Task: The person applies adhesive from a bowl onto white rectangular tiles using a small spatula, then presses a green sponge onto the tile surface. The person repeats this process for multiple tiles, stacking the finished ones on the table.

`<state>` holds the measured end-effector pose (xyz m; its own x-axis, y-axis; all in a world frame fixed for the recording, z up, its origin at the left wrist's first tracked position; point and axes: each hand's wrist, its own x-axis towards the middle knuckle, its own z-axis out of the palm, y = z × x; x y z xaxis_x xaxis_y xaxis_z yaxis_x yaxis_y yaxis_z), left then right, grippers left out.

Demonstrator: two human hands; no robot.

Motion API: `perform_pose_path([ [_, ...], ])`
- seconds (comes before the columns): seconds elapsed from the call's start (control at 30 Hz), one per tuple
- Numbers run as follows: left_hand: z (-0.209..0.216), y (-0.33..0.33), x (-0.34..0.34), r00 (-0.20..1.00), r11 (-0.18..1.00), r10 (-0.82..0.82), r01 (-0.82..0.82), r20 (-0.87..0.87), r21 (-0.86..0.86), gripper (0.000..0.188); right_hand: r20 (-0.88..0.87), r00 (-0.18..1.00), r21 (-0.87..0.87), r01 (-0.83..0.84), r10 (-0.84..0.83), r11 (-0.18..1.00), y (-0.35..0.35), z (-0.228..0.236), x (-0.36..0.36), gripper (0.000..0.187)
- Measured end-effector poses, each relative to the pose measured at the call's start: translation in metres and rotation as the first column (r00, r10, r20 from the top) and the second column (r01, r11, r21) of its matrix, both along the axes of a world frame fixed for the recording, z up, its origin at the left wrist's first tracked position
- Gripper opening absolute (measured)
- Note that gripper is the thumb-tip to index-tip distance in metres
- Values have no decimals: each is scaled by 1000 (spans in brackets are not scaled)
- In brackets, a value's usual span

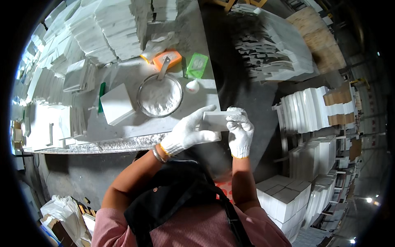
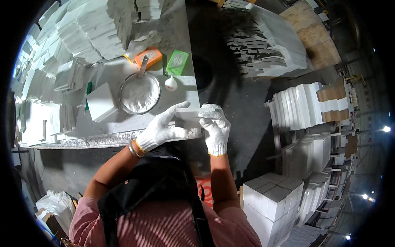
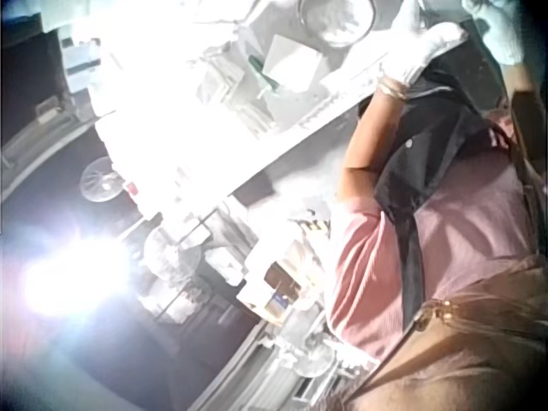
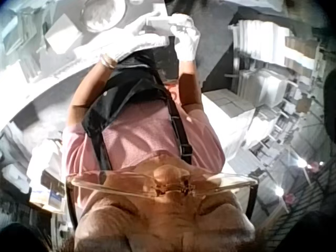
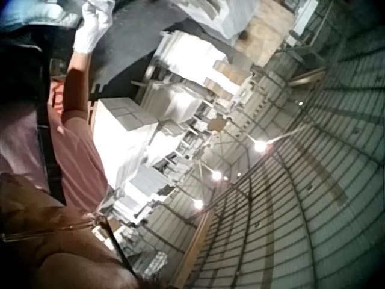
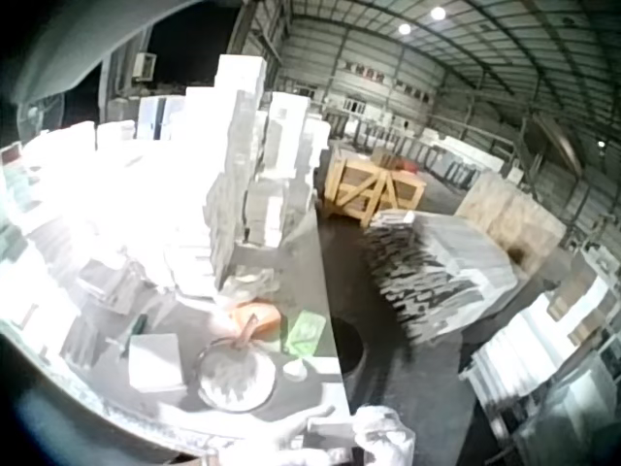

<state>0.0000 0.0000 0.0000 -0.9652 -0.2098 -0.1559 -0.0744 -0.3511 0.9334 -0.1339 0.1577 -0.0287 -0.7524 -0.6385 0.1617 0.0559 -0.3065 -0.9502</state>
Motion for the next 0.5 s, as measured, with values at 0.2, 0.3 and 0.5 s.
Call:
perform_pose_path([
  [0.2, -40, -4, -27, 976, 985, 165, -170, -141, -24, 28, -80, 995, 183, -48, 64, 982, 5, 8, -10, 17],
  [0.3, -37, -19, -21, 985, 989, 148, -147, -86, 11, 24, 105, 994, 135, -27, 13, 990, 11, 24, -26, 19],
  [0.5, -48, -28, -24, 988, 985, 93, -109, -120, -137, 18, -183, 961, 466, -99, 206, 879, 12, 54, -65, 22],
])
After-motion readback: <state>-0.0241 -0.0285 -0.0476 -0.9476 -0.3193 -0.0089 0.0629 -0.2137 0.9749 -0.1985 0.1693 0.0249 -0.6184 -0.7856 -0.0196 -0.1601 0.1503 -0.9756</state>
